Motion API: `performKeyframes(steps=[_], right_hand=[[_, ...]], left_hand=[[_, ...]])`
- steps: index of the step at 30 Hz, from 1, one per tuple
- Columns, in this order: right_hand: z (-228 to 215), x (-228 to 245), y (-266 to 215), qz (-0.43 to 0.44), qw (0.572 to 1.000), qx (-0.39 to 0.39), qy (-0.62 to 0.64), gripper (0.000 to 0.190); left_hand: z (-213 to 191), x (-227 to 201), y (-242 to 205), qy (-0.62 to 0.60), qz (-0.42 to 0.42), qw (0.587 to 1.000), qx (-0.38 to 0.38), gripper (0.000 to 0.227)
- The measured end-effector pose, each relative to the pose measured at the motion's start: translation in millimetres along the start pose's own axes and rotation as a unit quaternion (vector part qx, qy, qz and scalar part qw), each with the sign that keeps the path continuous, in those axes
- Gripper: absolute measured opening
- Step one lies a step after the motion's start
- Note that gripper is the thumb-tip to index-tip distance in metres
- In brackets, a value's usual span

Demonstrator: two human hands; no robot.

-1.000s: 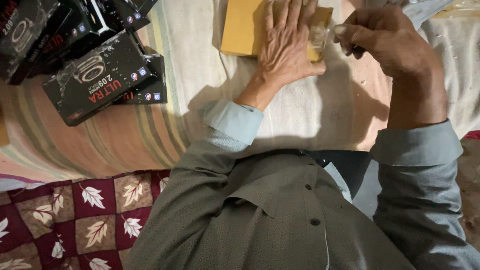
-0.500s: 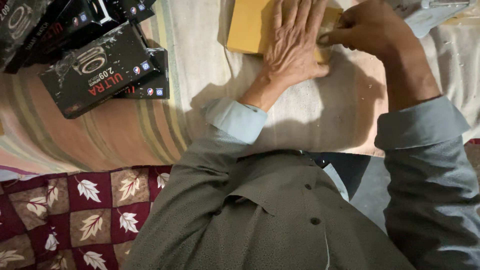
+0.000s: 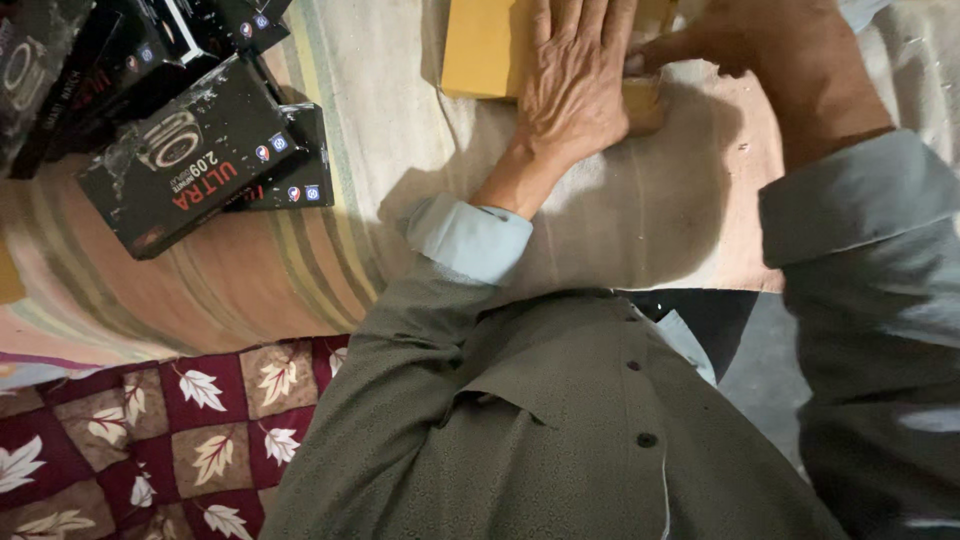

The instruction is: The person opens a smartwatch box, removes the watch, strap, and charger, then places them into a brown shipping box and seals it with tape. The process is repeated with a second smartwatch unit.

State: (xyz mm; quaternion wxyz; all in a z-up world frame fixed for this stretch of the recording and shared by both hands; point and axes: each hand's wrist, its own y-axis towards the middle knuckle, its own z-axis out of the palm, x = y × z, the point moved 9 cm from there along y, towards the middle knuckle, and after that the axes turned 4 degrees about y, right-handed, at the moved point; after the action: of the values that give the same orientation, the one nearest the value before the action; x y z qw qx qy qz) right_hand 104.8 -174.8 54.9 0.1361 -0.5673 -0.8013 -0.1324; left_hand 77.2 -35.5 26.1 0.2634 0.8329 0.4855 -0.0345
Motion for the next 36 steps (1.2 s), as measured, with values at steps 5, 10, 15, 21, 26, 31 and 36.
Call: performKeyframes(steps=[5, 10, 15, 21, 26, 31, 36], right_hand=[[-13, -2, -33, 0.124, 0.976, -0.071, 0.165, 0.047], [8, 7, -97, 0.242, 0.89, -0.192, 0.334, 0.034], [47, 20, -107, 0.276, 0.799, -0.199, 0.495, 0.042], [46, 31, -85, 0.233, 0.768, -0.267, 0.533, 0.094], [35, 53, -70, 0.201, 0.719, -0.278, 0.604, 0.103], [-26, 99, -68, 0.038, 0.761, -0.277, 0.585, 0.107], [-72, 89, -65, 0.007, 0.789, -0.25, 0.561, 0.109]], left_hand=[[-7, -3, 6, 0.013, -0.011, 1.0, 0.016, 0.111], [-6, -4, 7, -0.01, -0.014, 1.0, 0.004, 0.117], [-15, -2, 0, 0.042, -0.001, 0.997, -0.061, 0.091], [-55, -1, -3, -0.044, -0.017, 0.992, -0.116, 0.102], [-102, -4, -10, -0.046, -0.037, 0.98, -0.188, 0.104], [-148, -14, -27, -0.083, -0.058, 0.954, -0.282, 0.12], [-159, -8, -8, -0.171, 0.022, 0.96, -0.222, 0.13]])
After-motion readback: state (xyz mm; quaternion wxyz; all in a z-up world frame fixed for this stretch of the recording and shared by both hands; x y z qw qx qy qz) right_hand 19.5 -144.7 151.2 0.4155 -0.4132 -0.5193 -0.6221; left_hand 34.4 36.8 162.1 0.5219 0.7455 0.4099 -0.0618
